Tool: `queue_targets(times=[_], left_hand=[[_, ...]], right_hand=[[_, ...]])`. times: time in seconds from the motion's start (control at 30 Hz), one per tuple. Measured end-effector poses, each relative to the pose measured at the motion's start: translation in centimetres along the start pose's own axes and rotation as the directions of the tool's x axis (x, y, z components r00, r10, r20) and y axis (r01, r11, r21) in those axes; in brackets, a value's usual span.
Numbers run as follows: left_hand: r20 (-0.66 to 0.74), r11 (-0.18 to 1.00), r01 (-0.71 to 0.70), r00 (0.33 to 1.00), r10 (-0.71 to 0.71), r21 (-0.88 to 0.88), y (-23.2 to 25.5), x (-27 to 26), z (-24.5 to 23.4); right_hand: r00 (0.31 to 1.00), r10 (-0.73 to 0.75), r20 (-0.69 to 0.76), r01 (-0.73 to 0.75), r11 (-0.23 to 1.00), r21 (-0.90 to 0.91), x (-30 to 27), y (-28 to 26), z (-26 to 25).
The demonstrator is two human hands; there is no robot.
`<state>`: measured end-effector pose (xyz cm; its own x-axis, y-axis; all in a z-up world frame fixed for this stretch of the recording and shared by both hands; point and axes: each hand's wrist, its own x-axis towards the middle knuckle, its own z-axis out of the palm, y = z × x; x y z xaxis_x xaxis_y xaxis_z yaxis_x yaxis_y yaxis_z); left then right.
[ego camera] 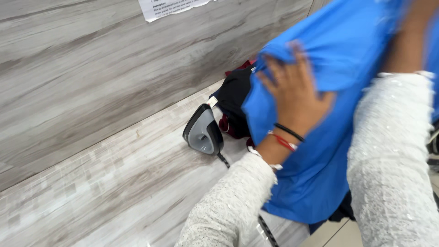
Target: The person irons a blue t-shirt and then a white t-shirt on a tiled floor. They smooth the fabric with their hands, use an electric iron to remove wrinkles, and fold the shirts after ironing.
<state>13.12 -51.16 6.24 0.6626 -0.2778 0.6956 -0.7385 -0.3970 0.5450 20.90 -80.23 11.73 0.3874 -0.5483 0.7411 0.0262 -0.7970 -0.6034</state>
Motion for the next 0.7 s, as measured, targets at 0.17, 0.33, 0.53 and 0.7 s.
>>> queue_targets(times=[0.17,0.33,0.53,0.7], left_hand=[[0.217,0.819,0.561,0.790,-0.574,0.124,-11.2,1.9,3.9],[0.225,0.862,0.469,0.834,-0.504,0.192,-16.2,-2.1,8.7],[0.334,0.841,0.451,0.776,-0.535,0.300,-18.4,-3.0,8.8],[0.298,0.990,-0.022,0.954,-0.022,0.142,-16.9,-3.9,6.5]], right_hand=[[0.840,0.236,0.489,-0.088,0.948,-0.307,-4.2,9.6,9.7],[0.675,0.384,0.630,0.065,0.820,-0.569,-15.7,14.6,14.4],[0.813,0.266,0.519,-0.076,0.931,-0.358,-17.6,15.1,11.7],[0.980,0.150,0.129,-0.147,0.988,-0.038,-15.3,12.9,6.1]])
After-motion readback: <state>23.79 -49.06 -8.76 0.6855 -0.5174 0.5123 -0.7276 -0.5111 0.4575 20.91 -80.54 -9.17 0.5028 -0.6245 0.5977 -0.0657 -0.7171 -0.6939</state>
